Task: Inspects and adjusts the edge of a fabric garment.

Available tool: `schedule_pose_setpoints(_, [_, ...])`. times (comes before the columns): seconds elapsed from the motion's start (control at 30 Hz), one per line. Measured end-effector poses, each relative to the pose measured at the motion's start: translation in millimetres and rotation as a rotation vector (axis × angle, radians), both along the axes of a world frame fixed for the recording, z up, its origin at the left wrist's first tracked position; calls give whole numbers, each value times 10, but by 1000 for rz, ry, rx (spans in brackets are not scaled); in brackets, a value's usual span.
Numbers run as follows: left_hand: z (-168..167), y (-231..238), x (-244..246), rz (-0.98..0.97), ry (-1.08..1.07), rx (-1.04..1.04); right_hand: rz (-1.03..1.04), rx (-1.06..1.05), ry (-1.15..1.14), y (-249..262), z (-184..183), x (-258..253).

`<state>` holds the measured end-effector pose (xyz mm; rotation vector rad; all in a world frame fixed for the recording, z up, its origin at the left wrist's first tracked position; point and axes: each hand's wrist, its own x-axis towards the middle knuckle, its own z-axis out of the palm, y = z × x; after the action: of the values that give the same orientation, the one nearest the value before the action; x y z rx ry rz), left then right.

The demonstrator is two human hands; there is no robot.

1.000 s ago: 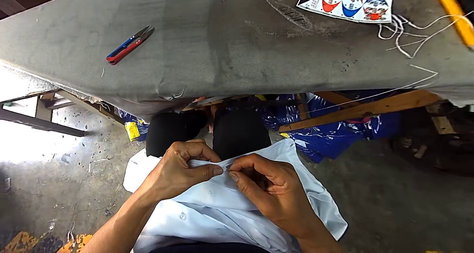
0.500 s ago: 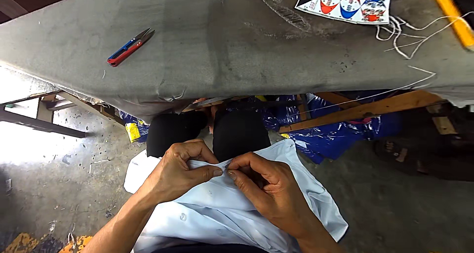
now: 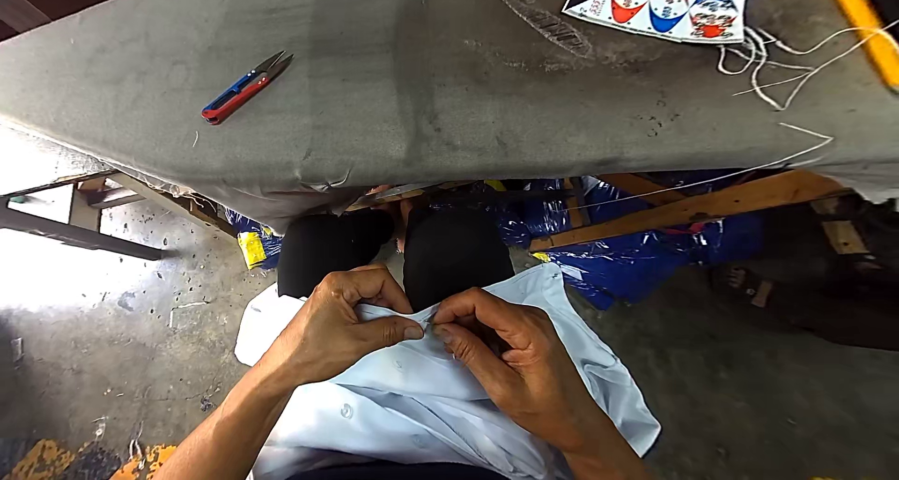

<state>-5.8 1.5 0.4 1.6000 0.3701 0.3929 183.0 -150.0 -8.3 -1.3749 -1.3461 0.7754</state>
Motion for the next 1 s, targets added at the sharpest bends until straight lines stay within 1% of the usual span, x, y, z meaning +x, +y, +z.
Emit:
schedule_pose_setpoints(0.43, [15,-1,-14,2,0,17,9,-1,-25,-4,0,4])
schedule_pose_setpoints(1.0, [-1,1,-5,-21,7,14,20,13,19,7,-11,5])
